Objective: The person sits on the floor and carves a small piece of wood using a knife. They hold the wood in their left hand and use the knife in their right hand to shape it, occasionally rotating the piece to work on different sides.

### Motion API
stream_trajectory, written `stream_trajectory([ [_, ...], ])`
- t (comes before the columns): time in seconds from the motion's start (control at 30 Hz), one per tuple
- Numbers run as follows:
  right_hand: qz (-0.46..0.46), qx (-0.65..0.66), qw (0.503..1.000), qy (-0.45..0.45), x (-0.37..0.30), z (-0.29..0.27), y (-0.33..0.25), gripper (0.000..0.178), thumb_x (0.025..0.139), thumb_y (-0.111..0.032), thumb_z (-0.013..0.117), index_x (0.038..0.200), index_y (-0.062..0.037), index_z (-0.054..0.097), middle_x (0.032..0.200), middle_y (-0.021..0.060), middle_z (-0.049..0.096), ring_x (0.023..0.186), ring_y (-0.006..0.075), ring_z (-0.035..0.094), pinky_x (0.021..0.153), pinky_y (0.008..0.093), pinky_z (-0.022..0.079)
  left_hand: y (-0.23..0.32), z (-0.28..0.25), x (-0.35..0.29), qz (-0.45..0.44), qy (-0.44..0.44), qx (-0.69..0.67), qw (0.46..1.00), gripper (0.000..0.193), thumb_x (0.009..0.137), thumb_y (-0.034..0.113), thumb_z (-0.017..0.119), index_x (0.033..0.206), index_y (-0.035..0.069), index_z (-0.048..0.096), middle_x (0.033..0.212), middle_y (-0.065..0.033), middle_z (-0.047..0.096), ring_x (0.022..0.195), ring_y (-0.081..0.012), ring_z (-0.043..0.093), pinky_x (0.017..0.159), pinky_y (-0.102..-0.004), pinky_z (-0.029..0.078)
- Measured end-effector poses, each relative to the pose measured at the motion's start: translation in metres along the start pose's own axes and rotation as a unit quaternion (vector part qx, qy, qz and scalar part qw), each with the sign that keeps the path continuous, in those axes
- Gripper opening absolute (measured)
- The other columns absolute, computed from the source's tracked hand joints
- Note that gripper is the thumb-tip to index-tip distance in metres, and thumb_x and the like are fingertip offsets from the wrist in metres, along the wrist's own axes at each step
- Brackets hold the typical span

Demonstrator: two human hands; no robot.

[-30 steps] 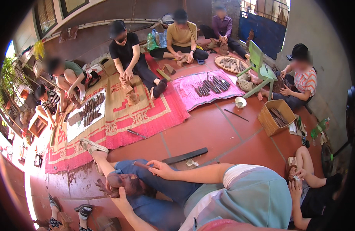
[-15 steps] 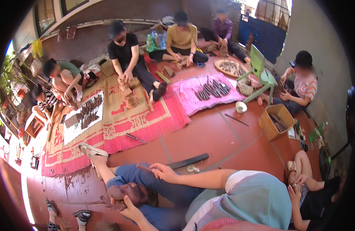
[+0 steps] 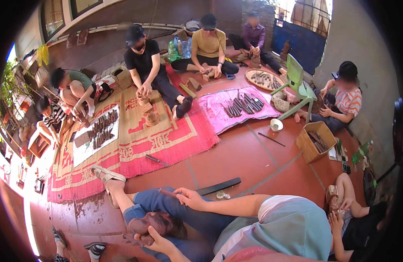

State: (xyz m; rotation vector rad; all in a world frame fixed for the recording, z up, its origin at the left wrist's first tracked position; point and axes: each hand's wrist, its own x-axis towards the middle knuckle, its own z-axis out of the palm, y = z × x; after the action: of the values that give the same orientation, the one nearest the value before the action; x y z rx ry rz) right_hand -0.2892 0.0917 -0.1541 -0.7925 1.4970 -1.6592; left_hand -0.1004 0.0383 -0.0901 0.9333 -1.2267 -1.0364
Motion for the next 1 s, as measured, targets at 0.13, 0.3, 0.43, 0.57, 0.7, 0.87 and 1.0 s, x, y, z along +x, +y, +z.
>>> stream_trajectory([
  [0.13, -0.018, -0.018, 1.000, -0.009, -0.004, -0.001, -0.003, 0.025, 0.094, -0.020, 0.047, 0.115, -0.0081, 0.051, 0.069, -0.0021, 0.052, 0.063, 0.0049, 0.048, 0.055, 0.0202, 0.039, 0.011, 0.006, -0.010, 0.029, -0.009, 0.035, 0.999, 0.050, 0.088, 0.011, 0.056, 0.127, -0.007, 0.030, 0.123, -0.0202, 0.042, 0.111, -0.0249, 0.046, 0.097, -0.0351, 0.036],
  [0.3, -0.029, -0.063, 0.997, -0.020, -0.013, 0.016, -0.008, 0.021, 0.092, -0.018, 0.049, 0.109, -0.0072, 0.054, 0.066, 0.0005, 0.053, 0.061, 0.0078, 0.050, 0.057, 0.0242, 0.040, 0.007, -0.029, 0.003, 0.048, -0.054, 0.102, 0.992, 0.056, 0.091, 0.015, 0.050, 0.136, -0.006, 0.023, 0.137, -0.0198, 0.031, 0.125, -0.0267, 0.034, 0.106, -0.0383, 0.026],
  [0.43, -0.048, -0.036, 0.998, -0.026, -0.015, 0.021, -0.002, 0.021, 0.092, -0.019, 0.049, 0.108, -0.0075, 0.054, 0.066, 0.0009, 0.053, 0.061, 0.0074, 0.049, 0.058, 0.0244, 0.040, 0.031, -0.030, 0.013, 0.042, -0.084, -0.028, 0.995, 0.056, 0.092, 0.026, 0.043, 0.137, -0.002, 0.024, 0.137, -0.0171, 0.033, 0.123, -0.0274, 0.037, 0.103, -0.0389, 0.029],
  [0.57, -0.037, -0.046, 0.997, -0.052, -0.009, 0.020, -0.001, 0.021, 0.091, -0.020, 0.051, 0.108, -0.0076, 0.055, 0.066, 0.0001, 0.053, 0.062, 0.0067, 0.049, 0.059, 0.0229, 0.040, 0.068, -0.022, 0.038, 0.016, -0.053, -0.011, 0.998, 0.052, 0.093, 0.027, 0.041, 0.136, 0.001, 0.028, 0.130, -0.0152, 0.040, 0.117, -0.0258, 0.043, 0.096, -0.0374, 0.035],
  [0.7, 0.004, 0.050, 0.995, -0.085, -0.009, 0.014, -0.002, 0.025, 0.092, -0.020, 0.051, 0.113, -0.0072, 0.055, 0.072, -0.0022, 0.053, 0.068, 0.0047, 0.049, 0.063, 0.0206, 0.040, 0.077, -0.015, 0.048, -0.063, -0.078, -0.061, 0.993, 0.048, 0.095, 0.031, 0.037, 0.132, 0.002, 0.032, 0.122, -0.0141, 0.047, 0.111, -0.0250, 0.046, 0.094, -0.0354, 0.037],
  [0.87, 0.004, 0.067, 0.993, -0.099, -0.018, 0.010, 0.000, 0.026, 0.091, -0.023, 0.055, 0.111, -0.0073, 0.059, 0.072, -0.0021, 0.055, 0.067, 0.0043, 0.049, 0.061, 0.0198, 0.040, 0.073, -0.010, 0.038, -0.068, -0.063, -0.110, 0.990, 0.046, 0.095, 0.030, 0.036, 0.132, 0.002, 0.031, 0.122, -0.0150, 0.048, 0.110, -0.0248, 0.046, 0.097, -0.0371, 0.036],
  [1.0, 0.004, 0.074, 0.993, -0.094, -0.020, 0.005, -0.005, 0.027, 0.091, -0.024, 0.054, 0.112, -0.0079, 0.058, 0.072, -0.0019, 0.056, 0.063, 0.0035, 0.048, 0.056, 0.0188, 0.039, 0.076, 0.002, 0.029, -0.041, -0.059, -0.129, 0.989, 0.046, 0.093, 0.023, 0.039, 0.134, 0.003, 0.028, 0.125, -0.0171, 0.046, 0.112, -0.0250, 0.045, 0.099, -0.0385, 0.035],
])
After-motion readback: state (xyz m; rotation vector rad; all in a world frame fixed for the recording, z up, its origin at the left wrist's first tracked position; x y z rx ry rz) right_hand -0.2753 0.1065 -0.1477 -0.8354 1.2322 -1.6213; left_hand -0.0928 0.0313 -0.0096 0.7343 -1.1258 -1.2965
